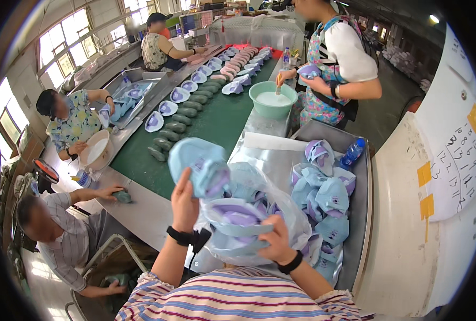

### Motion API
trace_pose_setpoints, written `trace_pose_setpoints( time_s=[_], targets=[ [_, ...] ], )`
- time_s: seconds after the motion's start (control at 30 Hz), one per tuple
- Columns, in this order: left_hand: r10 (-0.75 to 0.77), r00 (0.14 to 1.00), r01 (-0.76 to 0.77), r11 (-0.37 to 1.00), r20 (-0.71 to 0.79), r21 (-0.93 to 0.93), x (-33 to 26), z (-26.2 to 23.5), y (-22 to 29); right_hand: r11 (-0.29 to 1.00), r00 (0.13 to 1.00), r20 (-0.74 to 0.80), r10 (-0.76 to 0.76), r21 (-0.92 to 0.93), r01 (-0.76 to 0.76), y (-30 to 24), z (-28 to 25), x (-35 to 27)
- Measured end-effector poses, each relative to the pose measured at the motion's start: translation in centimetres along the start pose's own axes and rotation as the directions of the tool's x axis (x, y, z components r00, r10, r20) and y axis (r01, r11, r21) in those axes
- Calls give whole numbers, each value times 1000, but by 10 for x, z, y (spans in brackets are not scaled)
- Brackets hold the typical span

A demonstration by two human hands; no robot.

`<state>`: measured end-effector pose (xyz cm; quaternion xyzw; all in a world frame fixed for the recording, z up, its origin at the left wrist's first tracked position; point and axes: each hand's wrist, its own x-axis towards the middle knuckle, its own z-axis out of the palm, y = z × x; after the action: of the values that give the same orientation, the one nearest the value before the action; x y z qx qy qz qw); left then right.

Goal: The person repeatedly takes light blue slippers from a plastic bag, folds them, and places them into clear plastic bags on a metal table. The person also moves the filled bags to a nearby surface. Other workers are visible at a conveyor belt in the background.

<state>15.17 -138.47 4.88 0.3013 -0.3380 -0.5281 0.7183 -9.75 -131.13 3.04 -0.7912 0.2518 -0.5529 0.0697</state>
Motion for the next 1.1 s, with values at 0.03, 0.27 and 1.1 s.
trace_pose_setpoints(
  time_s=[0.03, 0.27, 1.1],
  targets=[
    [-20, 1000, 20, 994, 1, -110, 7, -5, 8, 994, 997, -13, 77, -71, -78, -4, -14, -7],
    [-31, 982, 3, 989, 185, 150, 11, -21, 27, 181, 571, 238, 786, 794, -580, 7, -64, 4],
    [627, 614, 46, 579, -481, 814, 291, -337, 150, 589, 604, 362, 710, 165, -791, 44, 50, 40]
  ],
)
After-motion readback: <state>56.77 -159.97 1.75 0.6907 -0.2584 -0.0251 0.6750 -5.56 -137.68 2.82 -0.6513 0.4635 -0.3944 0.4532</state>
